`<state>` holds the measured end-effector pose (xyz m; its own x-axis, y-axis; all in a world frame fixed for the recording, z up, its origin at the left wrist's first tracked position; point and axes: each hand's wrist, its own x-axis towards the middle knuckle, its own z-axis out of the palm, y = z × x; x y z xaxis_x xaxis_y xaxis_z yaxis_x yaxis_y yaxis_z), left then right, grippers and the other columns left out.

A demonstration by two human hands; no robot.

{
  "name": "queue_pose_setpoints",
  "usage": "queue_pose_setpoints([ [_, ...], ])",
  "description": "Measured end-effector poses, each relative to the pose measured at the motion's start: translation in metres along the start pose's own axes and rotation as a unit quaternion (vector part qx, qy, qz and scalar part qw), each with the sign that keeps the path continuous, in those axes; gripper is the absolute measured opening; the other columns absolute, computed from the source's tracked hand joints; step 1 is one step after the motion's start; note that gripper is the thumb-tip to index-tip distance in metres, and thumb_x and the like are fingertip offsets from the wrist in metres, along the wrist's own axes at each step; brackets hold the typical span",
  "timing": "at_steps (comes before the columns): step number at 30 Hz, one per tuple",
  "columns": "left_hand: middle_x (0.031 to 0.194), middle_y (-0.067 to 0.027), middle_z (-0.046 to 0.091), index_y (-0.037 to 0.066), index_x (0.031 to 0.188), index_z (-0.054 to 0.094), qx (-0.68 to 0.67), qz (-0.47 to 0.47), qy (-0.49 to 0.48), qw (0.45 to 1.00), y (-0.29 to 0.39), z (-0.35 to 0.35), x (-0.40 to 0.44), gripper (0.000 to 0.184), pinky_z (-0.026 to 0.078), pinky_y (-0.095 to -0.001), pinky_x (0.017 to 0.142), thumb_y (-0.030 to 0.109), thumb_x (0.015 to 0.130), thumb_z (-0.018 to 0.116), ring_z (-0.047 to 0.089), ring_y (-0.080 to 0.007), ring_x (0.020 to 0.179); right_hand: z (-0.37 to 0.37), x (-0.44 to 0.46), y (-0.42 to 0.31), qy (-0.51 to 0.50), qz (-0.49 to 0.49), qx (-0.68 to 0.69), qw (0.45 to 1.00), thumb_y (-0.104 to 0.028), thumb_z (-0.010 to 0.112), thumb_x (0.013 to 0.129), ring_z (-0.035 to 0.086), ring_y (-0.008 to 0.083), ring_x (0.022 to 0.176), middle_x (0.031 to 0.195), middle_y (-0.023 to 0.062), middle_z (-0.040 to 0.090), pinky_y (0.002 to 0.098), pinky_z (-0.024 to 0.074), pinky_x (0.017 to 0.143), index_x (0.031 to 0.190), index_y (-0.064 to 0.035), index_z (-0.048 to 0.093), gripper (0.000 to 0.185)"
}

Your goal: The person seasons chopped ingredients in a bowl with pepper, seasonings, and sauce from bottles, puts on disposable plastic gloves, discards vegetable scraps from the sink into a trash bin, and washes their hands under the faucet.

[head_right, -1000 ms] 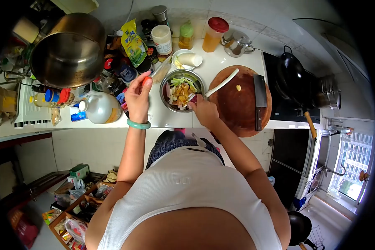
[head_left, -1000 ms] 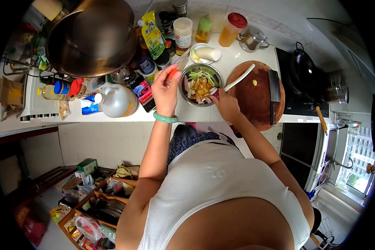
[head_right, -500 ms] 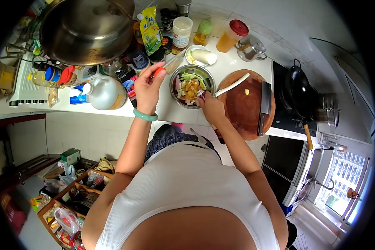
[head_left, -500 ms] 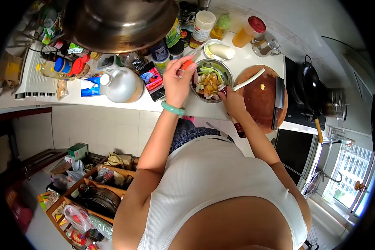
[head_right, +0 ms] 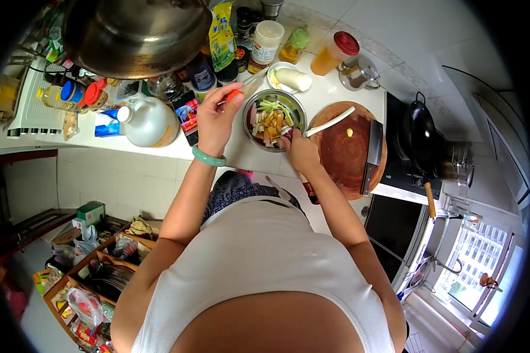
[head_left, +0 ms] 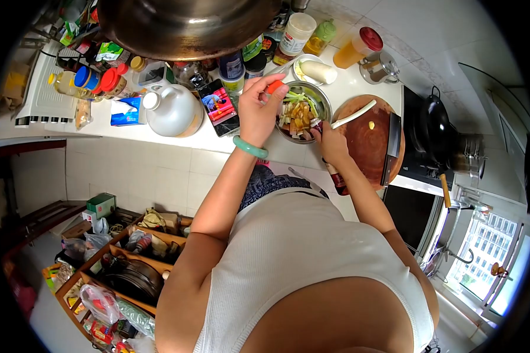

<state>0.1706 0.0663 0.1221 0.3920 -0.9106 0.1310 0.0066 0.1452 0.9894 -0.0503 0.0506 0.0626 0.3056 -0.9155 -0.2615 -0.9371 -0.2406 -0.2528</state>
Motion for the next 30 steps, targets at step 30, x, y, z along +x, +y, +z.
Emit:
queue_pose_setpoints([
  [30, 0.096, -0.0016, 0.057, -0.001, 0.109, 0.063, -0.131, -0.076, -0.03, 0.988, -0.002, 0.021, -0.01, 0.025, 0.047, -0.0186, 0.08, -0.002, 0.084, 0.064, 0.057, -0.0074, 0.089, -0.011, -0.01, 0.002, 0.045, -0.008, 0.115, 0.992, -0.038, 0.051, 0.092, 0.062, 0.0432, 0.074, 0.079, 0.0257, 0.063, 0.0499, 0.0482, 0.066, 0.103, 0.0005, 0.048, 0.04],
])
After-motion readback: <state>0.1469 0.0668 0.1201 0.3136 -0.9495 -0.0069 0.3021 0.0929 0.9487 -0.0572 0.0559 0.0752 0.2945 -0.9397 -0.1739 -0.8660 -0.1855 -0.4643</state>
